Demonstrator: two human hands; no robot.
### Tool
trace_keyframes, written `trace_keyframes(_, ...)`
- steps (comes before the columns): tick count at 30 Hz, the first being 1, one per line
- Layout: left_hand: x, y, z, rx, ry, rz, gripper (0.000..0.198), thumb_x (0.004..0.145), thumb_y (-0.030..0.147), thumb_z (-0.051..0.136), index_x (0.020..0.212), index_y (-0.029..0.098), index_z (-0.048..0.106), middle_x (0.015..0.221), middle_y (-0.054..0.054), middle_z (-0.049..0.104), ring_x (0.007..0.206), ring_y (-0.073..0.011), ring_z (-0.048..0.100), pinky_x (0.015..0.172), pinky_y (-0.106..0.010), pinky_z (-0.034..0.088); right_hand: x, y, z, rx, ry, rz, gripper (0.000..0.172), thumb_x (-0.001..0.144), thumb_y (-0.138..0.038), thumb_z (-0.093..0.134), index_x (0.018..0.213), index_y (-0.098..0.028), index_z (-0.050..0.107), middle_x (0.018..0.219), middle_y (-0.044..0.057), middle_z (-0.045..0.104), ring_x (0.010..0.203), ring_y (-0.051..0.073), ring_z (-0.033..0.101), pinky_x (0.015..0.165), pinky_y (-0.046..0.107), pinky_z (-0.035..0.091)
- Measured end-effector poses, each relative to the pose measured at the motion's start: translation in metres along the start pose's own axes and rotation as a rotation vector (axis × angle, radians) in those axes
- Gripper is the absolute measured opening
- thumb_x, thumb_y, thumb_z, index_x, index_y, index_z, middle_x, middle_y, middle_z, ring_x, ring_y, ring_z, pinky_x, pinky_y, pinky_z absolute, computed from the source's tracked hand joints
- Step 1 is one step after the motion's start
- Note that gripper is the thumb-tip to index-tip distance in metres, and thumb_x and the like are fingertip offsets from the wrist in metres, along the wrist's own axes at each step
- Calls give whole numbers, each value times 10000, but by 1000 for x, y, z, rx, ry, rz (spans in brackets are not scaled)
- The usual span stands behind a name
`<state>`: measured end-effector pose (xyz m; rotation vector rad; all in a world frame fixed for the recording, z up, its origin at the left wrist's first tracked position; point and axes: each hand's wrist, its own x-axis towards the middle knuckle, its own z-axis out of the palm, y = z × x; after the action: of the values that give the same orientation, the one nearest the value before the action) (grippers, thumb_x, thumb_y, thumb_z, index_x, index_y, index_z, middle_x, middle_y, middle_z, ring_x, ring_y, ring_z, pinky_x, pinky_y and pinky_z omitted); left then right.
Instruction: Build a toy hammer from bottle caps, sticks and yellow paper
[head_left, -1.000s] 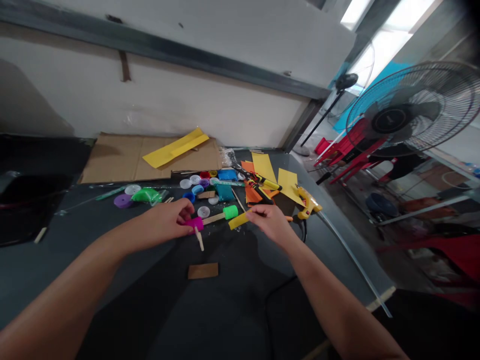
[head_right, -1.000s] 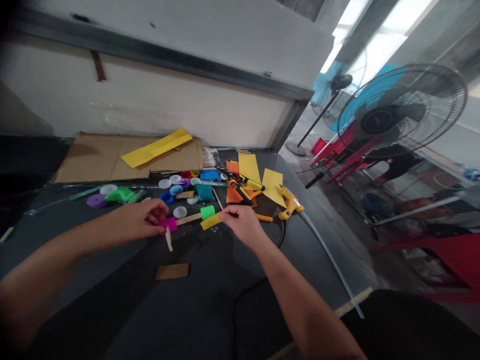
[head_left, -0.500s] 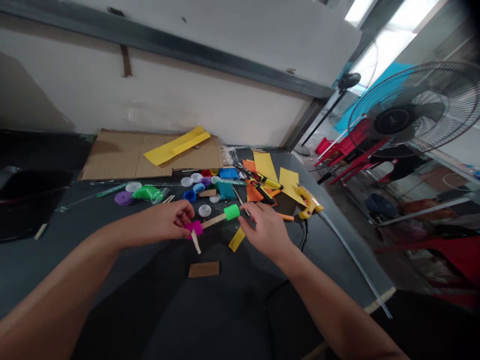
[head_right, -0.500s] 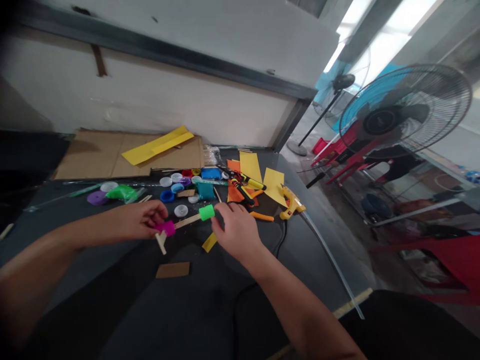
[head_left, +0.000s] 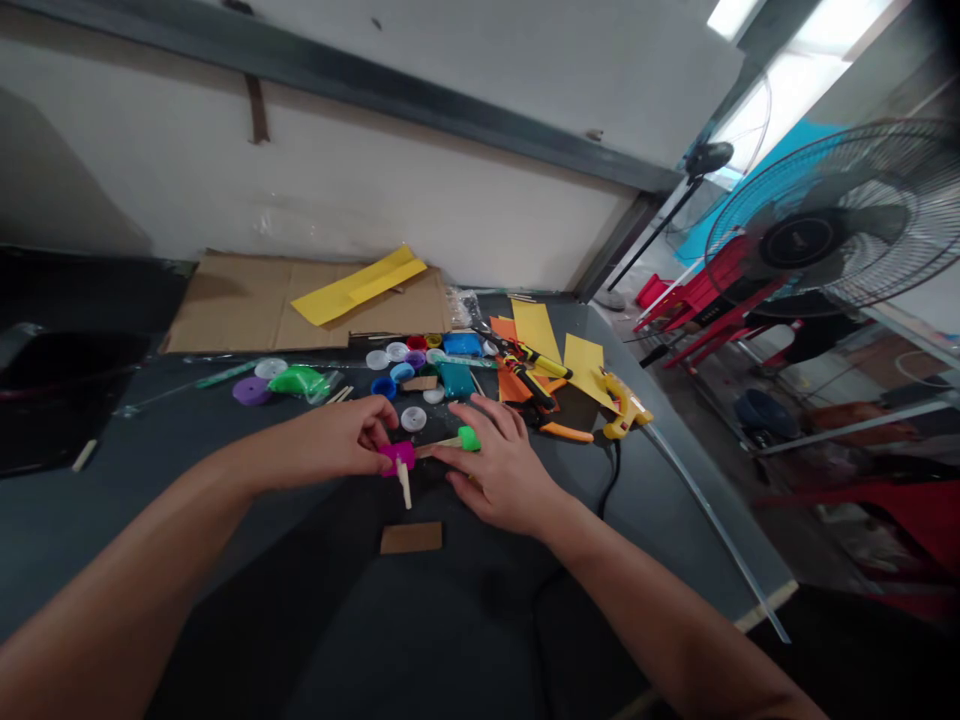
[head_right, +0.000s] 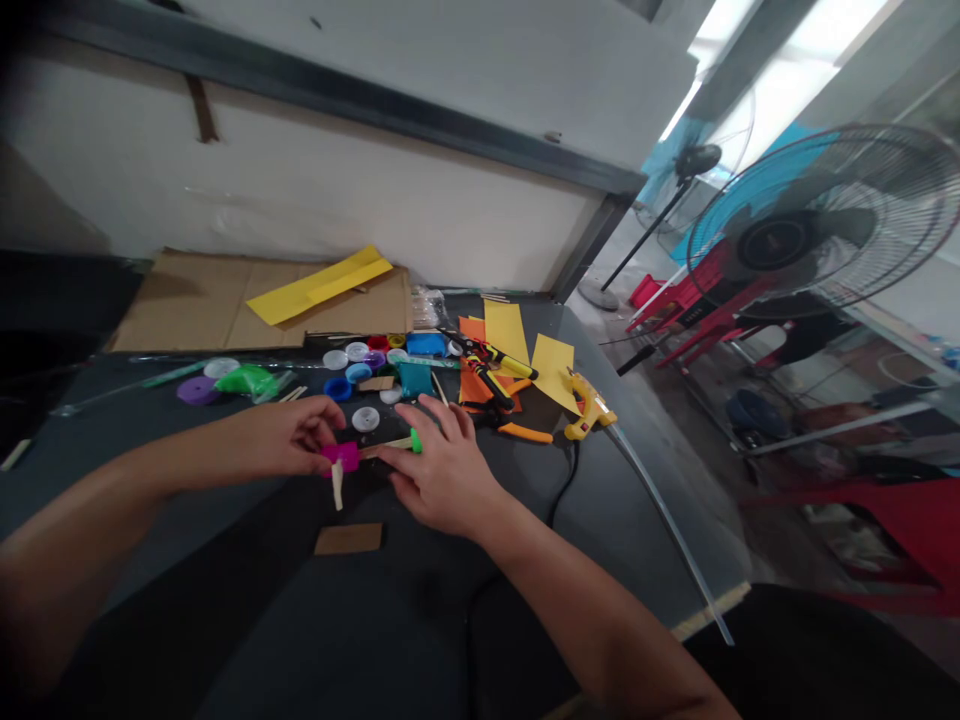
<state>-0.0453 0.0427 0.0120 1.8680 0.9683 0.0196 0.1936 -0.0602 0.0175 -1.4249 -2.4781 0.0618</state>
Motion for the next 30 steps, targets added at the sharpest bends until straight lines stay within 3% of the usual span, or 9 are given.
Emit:
trace_keyframes(11,-2,5,0,-2,14,-18,458,688,491,655,1028,216,519,852,-27,682,784,-210,640,615,-275,444,-1,4,2,27,33,-4,345,851,-283,568,1191,-292,629,1433,84,413,1369,322,251,1059,554,265)
trace_keyframes(14,-2,3,-1,-19,20,-19,429,686,476,657,1006,217,536,848,-31,677,782,-214,638,623,-283,451,-1,18,-14,64,158,37,338,854,-284,557,1186,-263,619,1359,96,497,1320,292,357,1045,500,322)
trace_keyframes(16,0,0,0,-39,29,-15,409,695,476,655,987,213,541,852,-33,671,785,-213,635,643,-291,462,-7,42,-33,91,312,201,309,880,-301,510,1163,-220,607,1228,107,589,1186,247,504,998,431,394)
trace_keyframes(18,2,-2,1,-50,70,4,378,733,475,626,976,199,540,871,-38,664,805,-210,626,682,-301,469,-21,73,-54,51,436,510,271,910,-313,429,1070,-185,606,1052,109,657,1001,228,607,893,388,464)
trace_keyframes(20,5,-4,2,-51,130,31,341,774,454,587,974,182,535,895,-43,654,835,-206,613,725,-309,467,-41,103,-70,-82,377,900,284,887,-357,448,1043,-161,581,978,126,670,925,264,638,824,402,483)
trace_keyframes(23,7,-5,3,-61,161,46,323,788,429,578,978,173,527,909,-39,640,858,-200,597,760,-310,461,-68,132,-74,-212,114,1342,432,865,-445,455,1096,-88,528,1031,227,645,1016,354,622,821,452,471)
trace_keyframes(26,7,-4,3,-83,144,46,360,769,473,600,962,178,528,892,-31,628,839,-191,587,749,-303,462,-77,144,-58,-147,-32,1462,570,856,-535,445,1166,-58,465,1045,257,633,1057,366,618,842,455,467)
trace_keyframes(30,5,-2,3,-98,124,67,374,729,498,638,942,202,553,886,-24,628,834,-188,589,736,-296,471,-74,155,-37,-127,144,1524,697,782,-553,558,1238,-55,387,1072,261,622,1077,359,614,851,440,477)
